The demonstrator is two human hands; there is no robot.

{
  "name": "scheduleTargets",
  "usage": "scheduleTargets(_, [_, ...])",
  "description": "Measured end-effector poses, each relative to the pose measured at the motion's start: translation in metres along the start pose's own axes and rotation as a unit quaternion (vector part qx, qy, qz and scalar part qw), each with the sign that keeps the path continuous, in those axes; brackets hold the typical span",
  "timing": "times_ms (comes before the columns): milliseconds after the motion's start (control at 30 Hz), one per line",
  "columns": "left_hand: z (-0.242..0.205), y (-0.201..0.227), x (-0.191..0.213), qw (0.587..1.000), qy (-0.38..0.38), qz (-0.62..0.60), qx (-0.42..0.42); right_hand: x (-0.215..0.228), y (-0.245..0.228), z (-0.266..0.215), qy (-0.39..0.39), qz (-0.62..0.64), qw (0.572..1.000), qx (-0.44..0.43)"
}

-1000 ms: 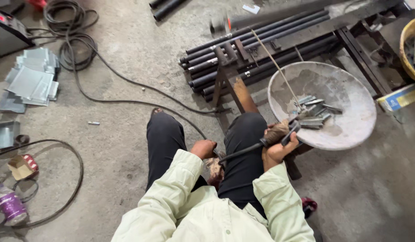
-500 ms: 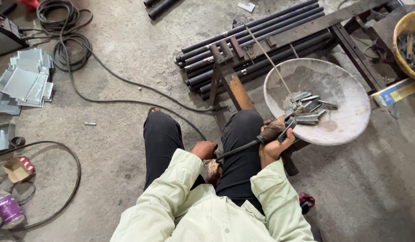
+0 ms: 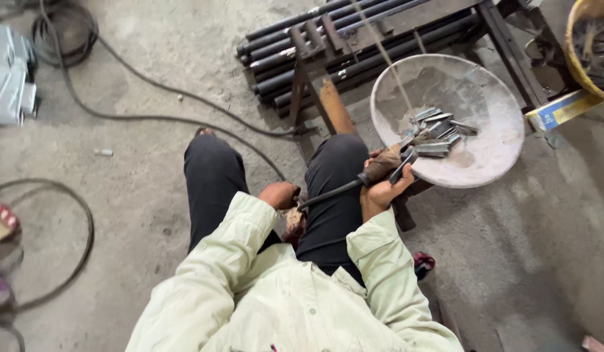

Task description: The person welds small metal strips onto a large metal pipe structure using a welding electrode and a grounding clamp.

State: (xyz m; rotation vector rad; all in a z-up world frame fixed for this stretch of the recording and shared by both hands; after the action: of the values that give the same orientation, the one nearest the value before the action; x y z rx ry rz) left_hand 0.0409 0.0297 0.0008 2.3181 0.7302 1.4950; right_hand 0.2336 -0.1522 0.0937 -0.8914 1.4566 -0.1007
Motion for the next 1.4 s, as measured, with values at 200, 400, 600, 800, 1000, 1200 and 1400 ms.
scheduleTargets(200, [0.003, 0.041, 0.094, 0.923, 0.37, -0.011, -0.107, -0.006, -0.001, -0.021, 0.028, 0.022, 0.999, 0.03])
scheduleTargets(400, [0.029, 0.134, 0.182, 0.835, 0.512, -0.056, -0.195, 0.004, -0.006, -0.052, 0.066, 0.018, 0.994, 0.086])
scheduleTargets(600, [0.134, 0.234, 0.164, 0.86, 0.392, 0.025, -0.325, 0.015, -0.046, -0.09, 0.165, -0.08, 0.967, 0.179])
scheduleTargets(800, [0.223, 0.26, 0.096, 0.899, 0.33, 0.154, -0.243, 0.004, -0.085, -0.116, 0.115, -0.129, 0.961, 0.216])
scheduleTargets(1000, [0.241, 0.243, 0.077, 0.906, 0.318, 0.095, -0.262, 0.02, -0.085, -0.138, 0.146, -0.128, 0.961, 0.196])
scheduleTargets(1200, [0.187, 0.256, 0.129, 0.923, 0.3, 0.034, -0.239, 0.03, -0.078, -0.133, 0.143, -0.083, 0.969, 0.181])
scheduleTargets(1400, [0.109, 0.225, 0.17, 0.849, 0.468, -0.143, -0.2, 0.038, -0.082, -0.138, 0.125, -0.081, 0.977, 0.155])
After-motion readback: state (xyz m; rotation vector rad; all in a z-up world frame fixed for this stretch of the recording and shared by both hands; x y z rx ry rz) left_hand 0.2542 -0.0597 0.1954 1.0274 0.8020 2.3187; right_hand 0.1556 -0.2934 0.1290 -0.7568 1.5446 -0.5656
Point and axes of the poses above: each hand's wrist, its own z-axis towards the middle knuckle, its own x-axis out of the back of the hand, y = z × x, the point moved 2 cm from there along z, towards the middle knuckle, and after that the axes turned 10 degrees about -x, right-handed, at the moved point
